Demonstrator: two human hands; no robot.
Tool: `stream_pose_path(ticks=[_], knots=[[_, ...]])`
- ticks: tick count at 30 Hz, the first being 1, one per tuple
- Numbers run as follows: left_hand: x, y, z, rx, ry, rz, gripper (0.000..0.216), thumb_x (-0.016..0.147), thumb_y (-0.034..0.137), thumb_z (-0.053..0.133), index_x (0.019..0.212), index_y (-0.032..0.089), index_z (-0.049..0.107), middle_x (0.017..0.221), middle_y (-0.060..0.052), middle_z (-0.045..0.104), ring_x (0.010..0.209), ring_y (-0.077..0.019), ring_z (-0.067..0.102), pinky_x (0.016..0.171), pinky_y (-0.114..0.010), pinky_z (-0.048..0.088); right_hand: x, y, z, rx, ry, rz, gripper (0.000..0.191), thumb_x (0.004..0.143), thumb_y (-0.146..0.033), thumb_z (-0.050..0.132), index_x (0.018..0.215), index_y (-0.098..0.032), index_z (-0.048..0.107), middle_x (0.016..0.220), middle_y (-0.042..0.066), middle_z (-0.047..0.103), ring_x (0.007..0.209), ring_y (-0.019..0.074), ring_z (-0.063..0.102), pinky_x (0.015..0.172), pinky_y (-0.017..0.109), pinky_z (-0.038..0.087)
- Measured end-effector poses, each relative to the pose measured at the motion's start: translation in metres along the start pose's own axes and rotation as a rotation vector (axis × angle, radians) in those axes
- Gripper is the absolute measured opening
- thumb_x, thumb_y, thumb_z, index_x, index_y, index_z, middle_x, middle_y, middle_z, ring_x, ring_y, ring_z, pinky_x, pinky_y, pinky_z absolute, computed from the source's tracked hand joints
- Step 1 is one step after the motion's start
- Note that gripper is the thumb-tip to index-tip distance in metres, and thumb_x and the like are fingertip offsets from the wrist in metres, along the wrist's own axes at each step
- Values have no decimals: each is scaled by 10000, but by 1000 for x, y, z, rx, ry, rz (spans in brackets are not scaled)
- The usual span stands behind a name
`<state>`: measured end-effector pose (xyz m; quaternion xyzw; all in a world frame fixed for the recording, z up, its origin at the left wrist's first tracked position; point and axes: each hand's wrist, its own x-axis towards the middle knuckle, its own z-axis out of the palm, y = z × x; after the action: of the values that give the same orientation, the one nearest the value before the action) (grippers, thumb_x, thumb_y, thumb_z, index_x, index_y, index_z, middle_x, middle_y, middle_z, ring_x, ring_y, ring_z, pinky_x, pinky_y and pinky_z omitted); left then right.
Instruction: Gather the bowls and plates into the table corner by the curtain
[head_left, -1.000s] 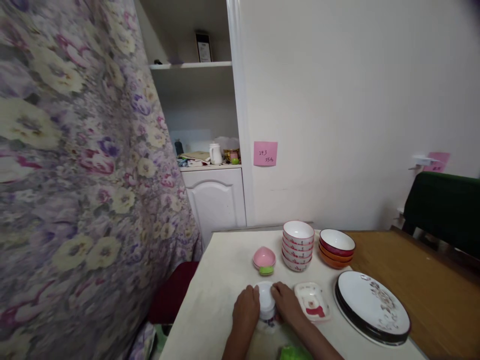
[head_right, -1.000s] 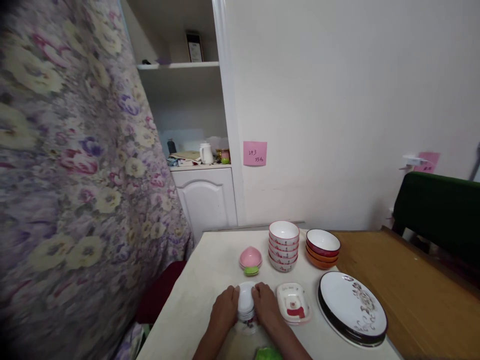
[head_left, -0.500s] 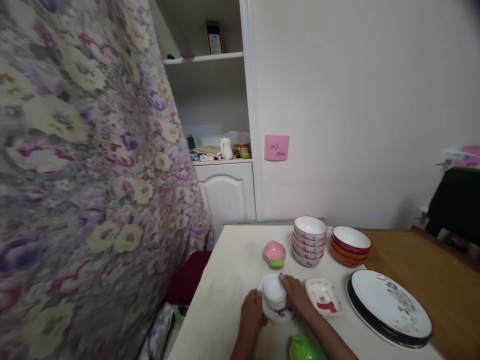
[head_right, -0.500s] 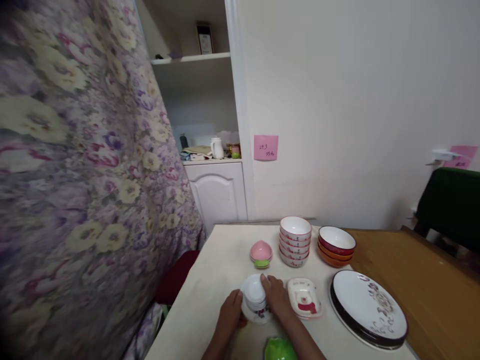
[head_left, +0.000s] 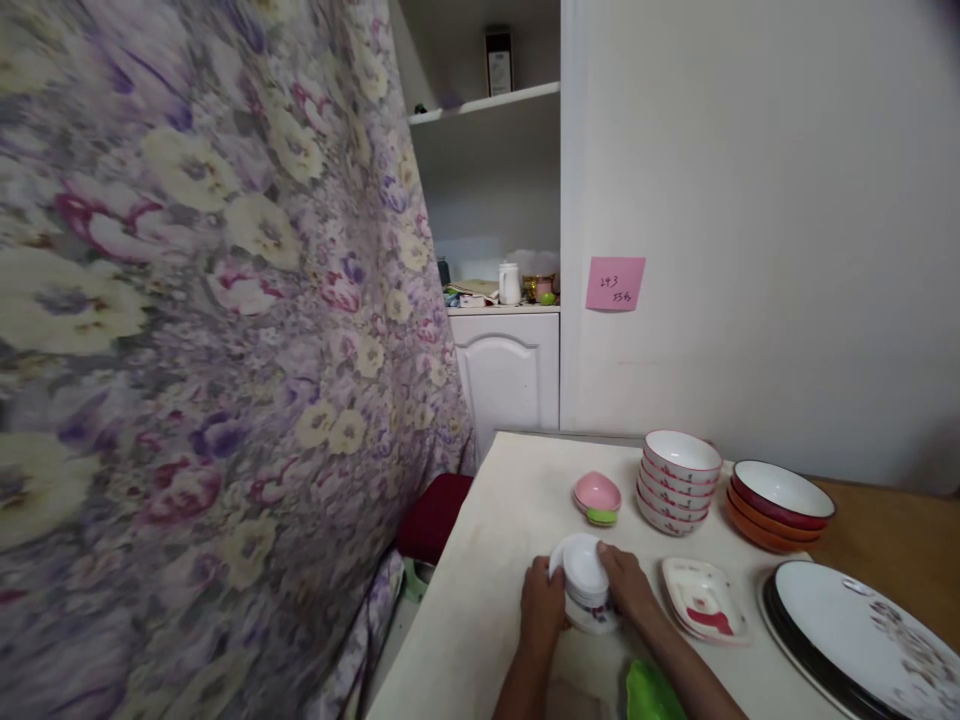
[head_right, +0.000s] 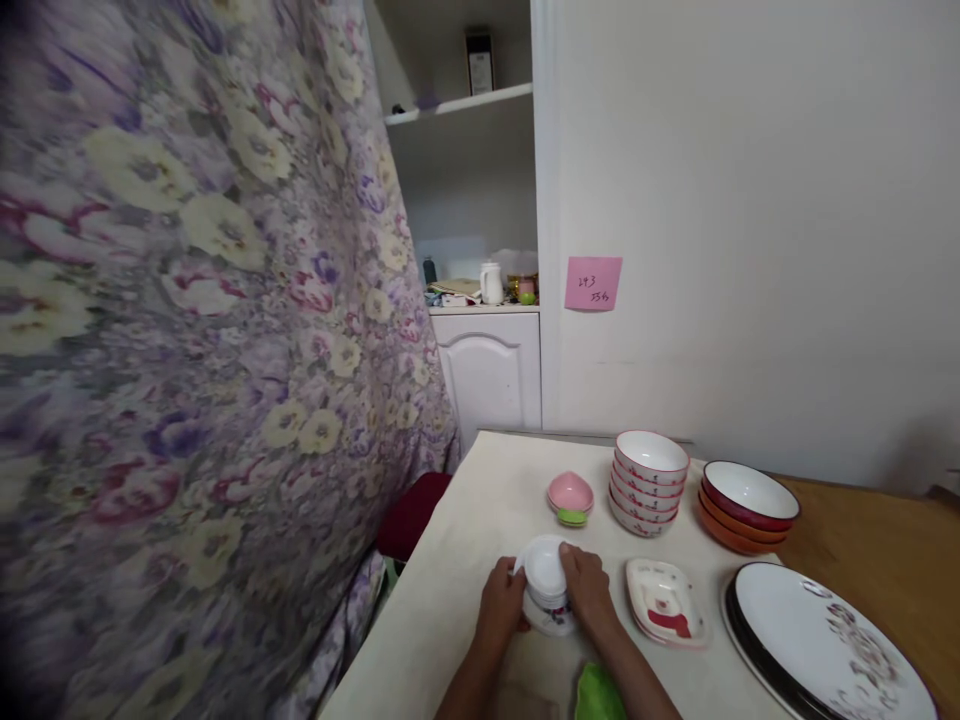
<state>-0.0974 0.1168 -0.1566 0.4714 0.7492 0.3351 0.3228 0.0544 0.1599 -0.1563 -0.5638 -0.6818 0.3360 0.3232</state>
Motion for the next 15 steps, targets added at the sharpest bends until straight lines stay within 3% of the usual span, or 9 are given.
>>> stream_pose_path(ticks=[7, 15], knots=[[-22, -32, -52, -5, 141, 79, 281, 826, 356, 372, 981, 185, 532, 1019, -104, 658, 958, -203, 605, 824, -295, 438, -14, -41, 40, 18, -38, -58, 501, 891, -469, 250, 911, -204, 674, 894, 73, 724, 908, 229, 625, 814, 341, 460], [-69, -100, -129, -8, 241, 14, 403, 784, 493, 341, 985, 185, 506, 942, -95, 662, 858, -239, 616, 827, -371, 450, -64, -103, 109, 19, -133, -95, 445, 916, -352, 271, 1033, -179, 663, 1010, 128, 696, 1002, 241, 610, 899, 370, 441]])
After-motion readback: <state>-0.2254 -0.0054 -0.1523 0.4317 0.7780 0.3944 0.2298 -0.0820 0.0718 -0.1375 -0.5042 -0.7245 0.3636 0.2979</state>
